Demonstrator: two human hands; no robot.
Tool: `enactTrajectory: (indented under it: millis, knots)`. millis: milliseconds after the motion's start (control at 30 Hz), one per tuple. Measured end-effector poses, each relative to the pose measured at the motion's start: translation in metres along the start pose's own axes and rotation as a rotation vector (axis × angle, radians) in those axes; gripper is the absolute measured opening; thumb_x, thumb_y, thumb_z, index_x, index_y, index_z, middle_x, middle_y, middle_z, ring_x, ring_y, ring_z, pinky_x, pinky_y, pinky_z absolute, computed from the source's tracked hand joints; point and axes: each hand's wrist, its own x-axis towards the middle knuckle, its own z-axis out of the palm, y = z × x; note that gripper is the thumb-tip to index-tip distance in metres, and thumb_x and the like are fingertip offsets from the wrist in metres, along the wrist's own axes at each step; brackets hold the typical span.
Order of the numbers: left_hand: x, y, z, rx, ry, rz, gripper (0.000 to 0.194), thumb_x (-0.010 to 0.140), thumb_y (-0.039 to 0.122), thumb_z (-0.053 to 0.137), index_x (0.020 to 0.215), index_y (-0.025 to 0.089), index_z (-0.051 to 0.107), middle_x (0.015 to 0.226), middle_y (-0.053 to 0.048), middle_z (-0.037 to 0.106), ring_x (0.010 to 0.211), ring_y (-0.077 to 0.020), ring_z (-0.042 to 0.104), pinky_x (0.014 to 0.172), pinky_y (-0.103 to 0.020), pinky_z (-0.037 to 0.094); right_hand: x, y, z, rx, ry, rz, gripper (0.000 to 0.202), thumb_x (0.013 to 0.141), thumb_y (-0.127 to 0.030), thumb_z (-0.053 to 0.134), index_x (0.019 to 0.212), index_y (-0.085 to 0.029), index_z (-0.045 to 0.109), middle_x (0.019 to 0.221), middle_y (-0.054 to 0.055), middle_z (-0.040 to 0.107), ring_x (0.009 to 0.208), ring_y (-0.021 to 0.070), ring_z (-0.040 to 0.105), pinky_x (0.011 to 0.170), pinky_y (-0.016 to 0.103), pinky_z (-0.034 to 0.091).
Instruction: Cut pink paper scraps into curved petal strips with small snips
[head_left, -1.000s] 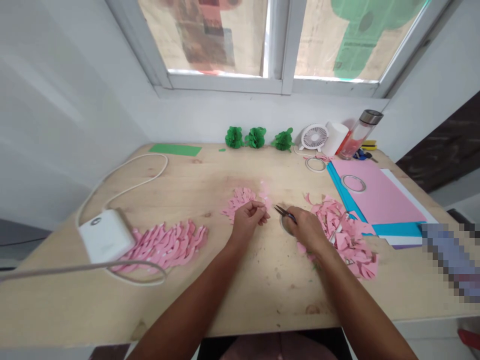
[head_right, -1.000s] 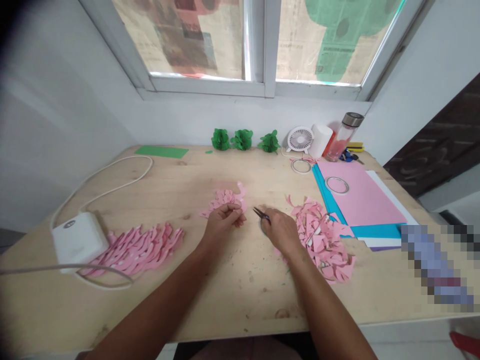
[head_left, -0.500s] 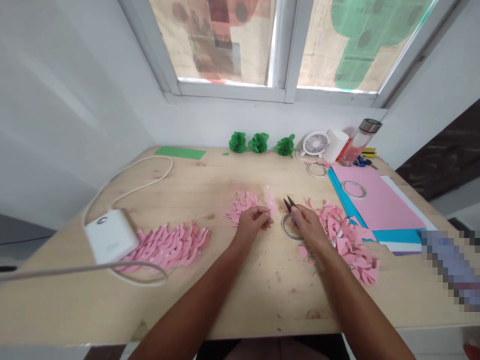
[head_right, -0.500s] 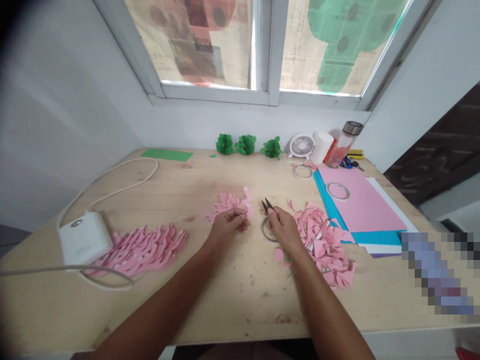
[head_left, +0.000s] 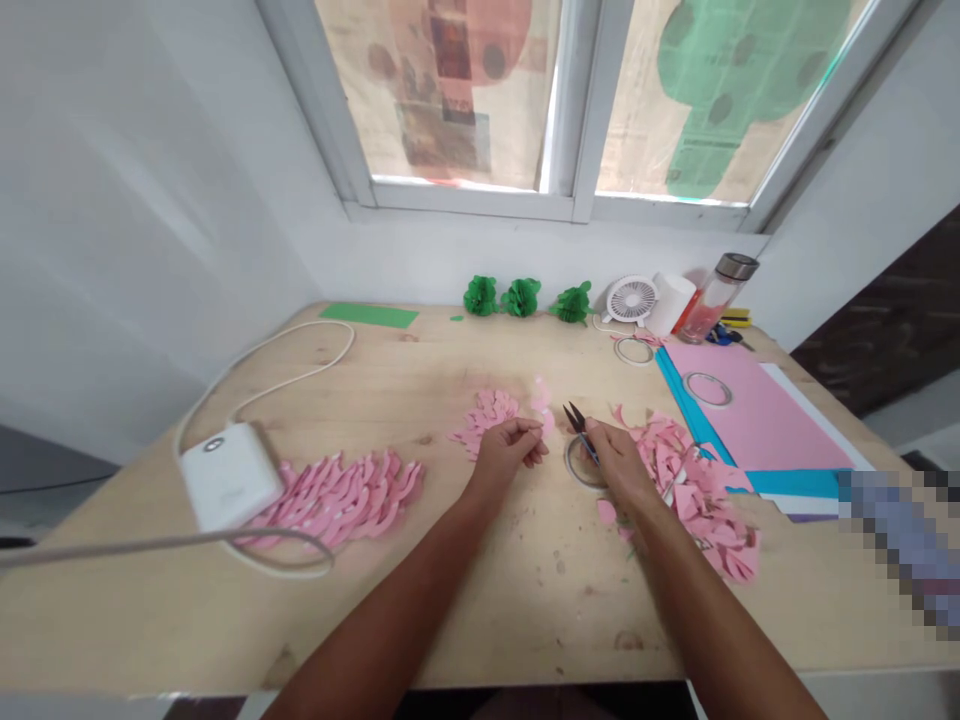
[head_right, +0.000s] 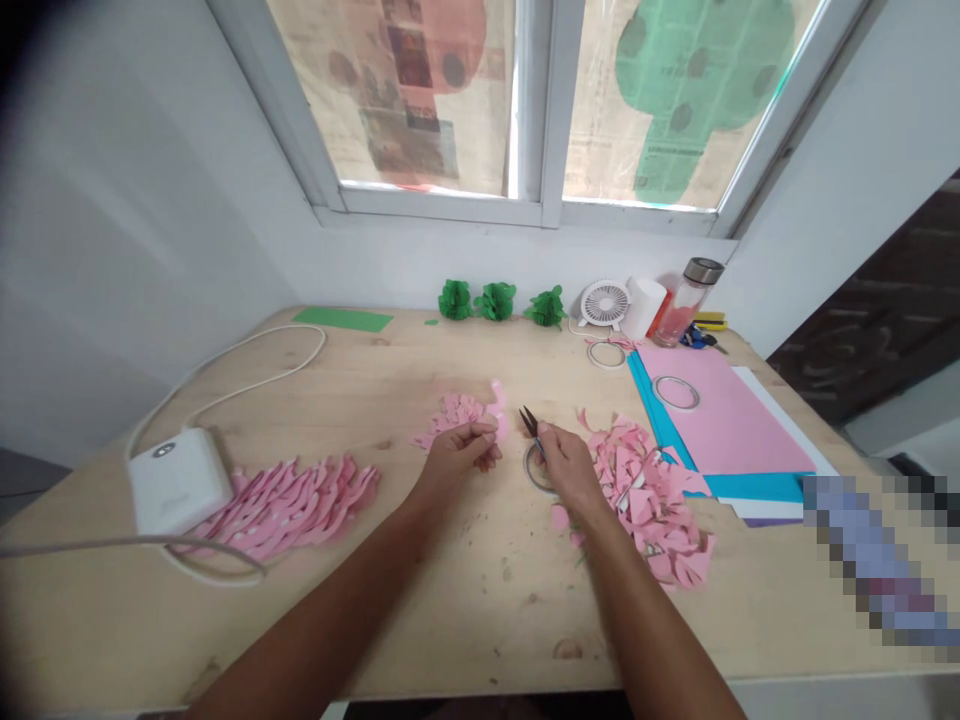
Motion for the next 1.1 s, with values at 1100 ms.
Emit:
enactTrajectory:
  millis: [1100]
  knots:
    - [-0.011,-0.006,0.010,0.146,0.058,0.199,0.020,0.070,0.018,0.051,0.088,0.019,0.044,0.052,0.006,0.055,0.044,-0.0083,0.051,0.050,-0.020,0.042,0.016,0.013,-0.015,0.583,0.438,0.093,0.031,0.074,-0.045,0.055,0.081,-0.015,0.059,0.060,-0.004,0.052,0.037,0.0029,0.029,0.036,0.019,0.018]
